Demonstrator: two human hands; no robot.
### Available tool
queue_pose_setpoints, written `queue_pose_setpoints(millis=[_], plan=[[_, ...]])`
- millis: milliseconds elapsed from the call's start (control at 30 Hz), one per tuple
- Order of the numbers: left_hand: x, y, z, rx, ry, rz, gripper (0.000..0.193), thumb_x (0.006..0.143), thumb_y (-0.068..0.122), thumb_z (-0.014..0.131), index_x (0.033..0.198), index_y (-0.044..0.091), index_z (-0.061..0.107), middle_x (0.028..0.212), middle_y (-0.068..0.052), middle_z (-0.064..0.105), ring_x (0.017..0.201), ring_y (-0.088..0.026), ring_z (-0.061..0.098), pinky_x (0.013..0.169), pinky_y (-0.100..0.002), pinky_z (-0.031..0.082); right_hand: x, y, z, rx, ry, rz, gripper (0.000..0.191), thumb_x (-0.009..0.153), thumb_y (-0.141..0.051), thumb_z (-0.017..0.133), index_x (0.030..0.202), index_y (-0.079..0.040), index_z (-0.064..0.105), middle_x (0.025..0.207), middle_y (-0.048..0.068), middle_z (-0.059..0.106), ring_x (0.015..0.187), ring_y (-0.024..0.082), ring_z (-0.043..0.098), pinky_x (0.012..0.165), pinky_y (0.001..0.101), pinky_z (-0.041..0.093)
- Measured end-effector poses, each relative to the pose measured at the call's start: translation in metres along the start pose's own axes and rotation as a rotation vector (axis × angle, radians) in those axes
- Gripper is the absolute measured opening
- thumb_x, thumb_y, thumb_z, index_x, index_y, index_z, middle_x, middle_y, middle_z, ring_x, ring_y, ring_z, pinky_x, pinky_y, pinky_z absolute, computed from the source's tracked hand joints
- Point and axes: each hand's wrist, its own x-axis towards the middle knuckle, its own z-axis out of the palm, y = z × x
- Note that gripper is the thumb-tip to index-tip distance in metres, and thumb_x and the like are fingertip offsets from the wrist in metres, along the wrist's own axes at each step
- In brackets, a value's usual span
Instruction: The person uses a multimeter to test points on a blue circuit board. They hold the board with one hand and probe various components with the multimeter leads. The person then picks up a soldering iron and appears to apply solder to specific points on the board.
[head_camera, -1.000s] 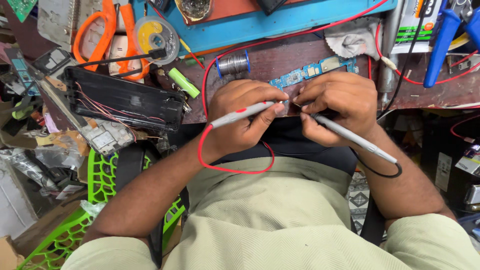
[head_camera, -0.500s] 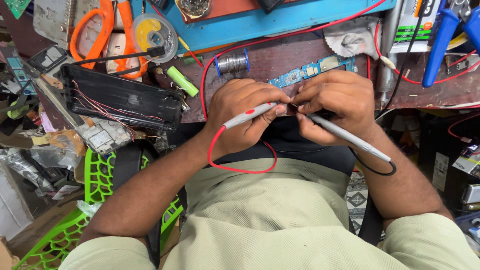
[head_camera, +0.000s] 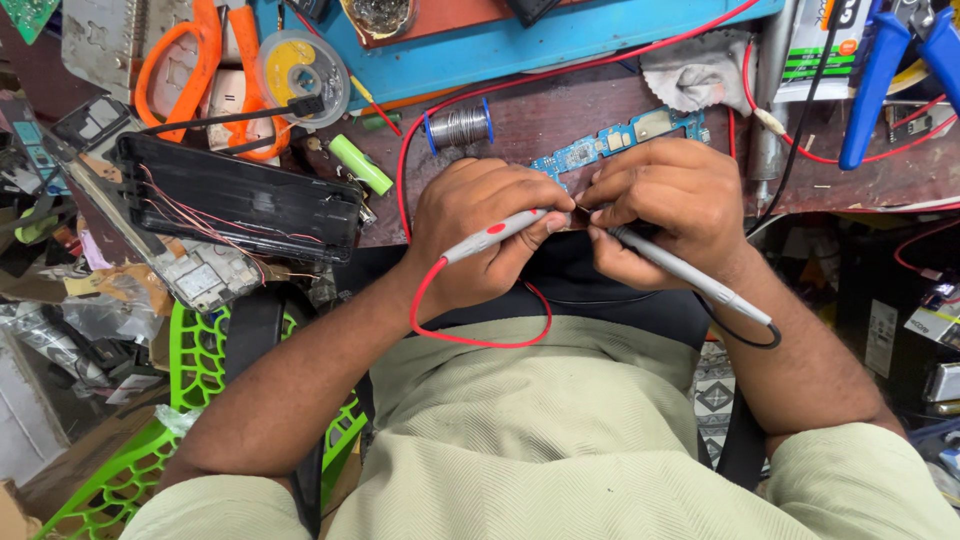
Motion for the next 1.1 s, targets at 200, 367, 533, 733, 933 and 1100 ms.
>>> queue_pose_setpoints(millis=[200, 367, 533, 733, 933, 1100], plan=[[0.0004, 0.0002, 0.0003, -0.001, 0.003, 0.005, 0.012, 0.101, 0.022, 0.07, 0.101, 0.01, 0.072, 0.099, -0.005, 0.073, 0.088, -0.027, 0.068, 0.079, -0.04, 0.048, -0.0003, 0.0, -0.0006, -0.01, -0.003, -0.005, 0.016, 0.072, -0.005, 0.079, 0.08, -0.007, 0.066, 0.091, 0.007, 0.074, 0.088, 0.026, 0.073, 0.077, 0.0375, 0.06], [0.0009, 0.0005, 0.0, 0.002, -0.006, 0.004, 0.012, 0.101, 0.023, 0.07, 0.1, 0.011, 0.072, 0.099, -0.005, 0.073, 0.089, -0.027, 0.068, 0.08, -0.04, 0.048, 0.0012, 0.0, -0.0022, -0.018, -0.014, -0.013, 0.017, 0.07, -0.006, 0.08, 0.08, -0.008, 0.066, 0.09, 0.007, 0.074, 0.087, 0.026, 0.072, 0.076, 0.0376, 0.059], [0.001, 0.001, -0.0002, 0.0, -0.011, 0.003, 0.012, 0.101, 0.023, 0.069, 0.1, 0.012, 0.072, 0.098, -0.004, 0.072, 0.087, -0.026, 0.067, 0.079, -0.039, 0.048, 0.0018, 0.0006, -0.0024, 0.0, -0.011, -0.014, 0.017, 0.071, -0.006, 0.08, 0.08, -0.008, 0.066, 0.091, 0.006, 0.074, 0.087, 0.026, 0.073, 0.077, 0.0376, 0.059], [0.0019, 0.0007, 0.0, 0.006, -0.001, 0.018, 0.012, 0.102, 0.023, 0.069, 0.099, 0.012, 0.072, 0.098, -0.004, 0.073, 0.086, -0.026, 0.067, 0.079, -0.039, 0.047, 0.0003, 0.0004, -0.0022, 0.005, -0.007, 0.002, 0.015, 0.07, -0.005, 0.077, 0.079, -0.008, 0.065, 0.09, 0.006, 0.074, 0.088, 0.026, 0.073, 0.078, 0.0377, 0.06], [0.0017, 0.001, -0.0011, 0.007, -0.014, 0.014, 0.012, 0.102, 0.023, 0.068, 0.099, 0.012, 0.072, 0.098, -0.003, 0.073, 0.085, -0.025, 0.067, 0.078, -0.039, 0.047, -0.0005, 0.0012, -0.0012, -0.002, -0.002, 0.001, 0.016, 0.071, -0.006, 0.078, 0.08, -0.008, 0.065, 0.09, 0.007, 0.074, 0.088, 0.026, 0.073, 0.077, 0.0373, 0.059], [0.0016, 0.0009, -0.001, 0.013, -0.018, 0.012, 0.011, 0.101, 0.023, 0.068, 0.1, 0.013, 0.071, 0.098, -0.003, 0.073, 0.086, -0.025, 0.067, 0.079, -0.038, 0.047, -0.0006, 0.0017, -0.0005, -0.003, 0.002, -0.007, 0.015, 0.072, -0.005, 0.078, 0.08, -0.008, 0.066, 0.09, 0.006, 0.074, 0.088, 0.026, 0.073, 0.078, 0.0376, 0.06]])
